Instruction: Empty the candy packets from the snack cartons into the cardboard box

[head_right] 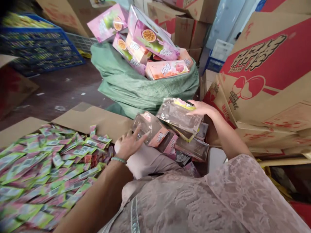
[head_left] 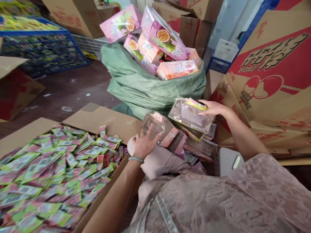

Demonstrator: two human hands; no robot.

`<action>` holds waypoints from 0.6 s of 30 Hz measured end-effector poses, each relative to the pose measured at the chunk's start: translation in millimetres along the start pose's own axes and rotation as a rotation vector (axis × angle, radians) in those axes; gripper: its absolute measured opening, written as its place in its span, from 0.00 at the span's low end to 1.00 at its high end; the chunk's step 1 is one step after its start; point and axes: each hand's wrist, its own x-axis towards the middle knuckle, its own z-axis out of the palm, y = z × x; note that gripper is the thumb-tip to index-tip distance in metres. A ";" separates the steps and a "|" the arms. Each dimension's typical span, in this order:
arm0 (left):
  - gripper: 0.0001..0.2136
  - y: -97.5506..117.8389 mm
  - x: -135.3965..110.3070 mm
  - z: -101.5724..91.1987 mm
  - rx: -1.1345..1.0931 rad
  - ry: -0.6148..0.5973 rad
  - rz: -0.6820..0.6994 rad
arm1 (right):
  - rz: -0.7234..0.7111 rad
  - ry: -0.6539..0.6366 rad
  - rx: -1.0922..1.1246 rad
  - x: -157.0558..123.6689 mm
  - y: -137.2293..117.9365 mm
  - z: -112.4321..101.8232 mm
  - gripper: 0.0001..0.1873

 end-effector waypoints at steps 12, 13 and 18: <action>0.25 57.8 11.9 36.9 0.057 -0.182 0.235 | -0.067 0.149 -0.429 34.6 10.2 109.9 0.46; 0.22 52.6 13.0 37.4 0.004 -0.146 0.241 | -0.077 0.156 -0.427 40.7 15.1 109.7 0.43; 0.12 51.9 -17.7 11.4 -0.328 0.333 0.468 | -0.107 0.135 -0.412 63.3 40.7 92.8 0.44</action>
